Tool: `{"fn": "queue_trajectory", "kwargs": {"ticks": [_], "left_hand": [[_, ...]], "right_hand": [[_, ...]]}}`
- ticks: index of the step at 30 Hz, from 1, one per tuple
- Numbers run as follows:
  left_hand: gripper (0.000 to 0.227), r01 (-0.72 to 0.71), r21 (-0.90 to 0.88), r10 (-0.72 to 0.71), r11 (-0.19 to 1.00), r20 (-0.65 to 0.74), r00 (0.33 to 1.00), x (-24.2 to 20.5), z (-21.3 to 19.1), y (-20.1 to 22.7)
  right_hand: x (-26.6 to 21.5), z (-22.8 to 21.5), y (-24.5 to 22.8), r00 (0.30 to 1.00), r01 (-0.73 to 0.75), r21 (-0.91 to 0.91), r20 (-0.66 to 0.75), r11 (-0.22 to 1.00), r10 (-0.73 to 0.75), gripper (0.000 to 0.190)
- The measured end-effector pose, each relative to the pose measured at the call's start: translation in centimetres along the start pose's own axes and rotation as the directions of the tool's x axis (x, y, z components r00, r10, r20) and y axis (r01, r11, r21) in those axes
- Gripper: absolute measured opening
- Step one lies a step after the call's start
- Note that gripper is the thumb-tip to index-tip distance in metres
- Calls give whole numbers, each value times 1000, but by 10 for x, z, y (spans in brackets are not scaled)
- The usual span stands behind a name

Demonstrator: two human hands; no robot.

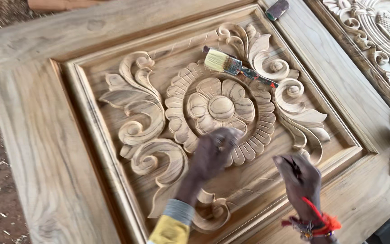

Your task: The person cleans a detailed floral wood carving on a door using a small brush and their hands.

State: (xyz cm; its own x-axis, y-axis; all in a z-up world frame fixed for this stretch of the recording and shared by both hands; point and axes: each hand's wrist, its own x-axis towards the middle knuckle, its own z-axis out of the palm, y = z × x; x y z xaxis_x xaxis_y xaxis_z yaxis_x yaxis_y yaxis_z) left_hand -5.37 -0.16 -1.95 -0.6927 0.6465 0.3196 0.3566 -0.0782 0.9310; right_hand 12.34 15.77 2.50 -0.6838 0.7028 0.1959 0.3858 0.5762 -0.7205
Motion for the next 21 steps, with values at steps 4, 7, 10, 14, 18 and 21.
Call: {"fn": "queue_trajectory", "kwargs": {"ticks": [4, 7, 10, 14, 18, 21], "left_hand": [[29, -84, 127, 109, 988, -207, 972, 26, -58, -26], [30, -100, 365, 242, 925, -368, 898, 51, -103, -47], [34, -70, 331, 210, 941, -411, 887, 61, -117, -65], [34, -24, 244, 126, 969, -410, 903, 56, -121, -66], [35, 10, 124, 43, 992, -417, 908, 55, -128, -57], [34, 53, 120, 2, 991, -419, 908, 56, -127, -59]], "right_hand": [[32, 6, -16, 944, 330, -194, 90, 924, -318, 12], [52, 20, -23, 908, 418, -267, 161, 868, -387, 11], [59, 26, -20, 889, 457, -314, 177, 832, -422, 5], [62, 27, -21, 872, 489, -332, 208, 807, -443, 3], [71, 33, -23, 837, 546, -337, 240, 767, -491, 5], [80, 42, -18, 783, 622, -324, 254, 713, -568, 7]]}}
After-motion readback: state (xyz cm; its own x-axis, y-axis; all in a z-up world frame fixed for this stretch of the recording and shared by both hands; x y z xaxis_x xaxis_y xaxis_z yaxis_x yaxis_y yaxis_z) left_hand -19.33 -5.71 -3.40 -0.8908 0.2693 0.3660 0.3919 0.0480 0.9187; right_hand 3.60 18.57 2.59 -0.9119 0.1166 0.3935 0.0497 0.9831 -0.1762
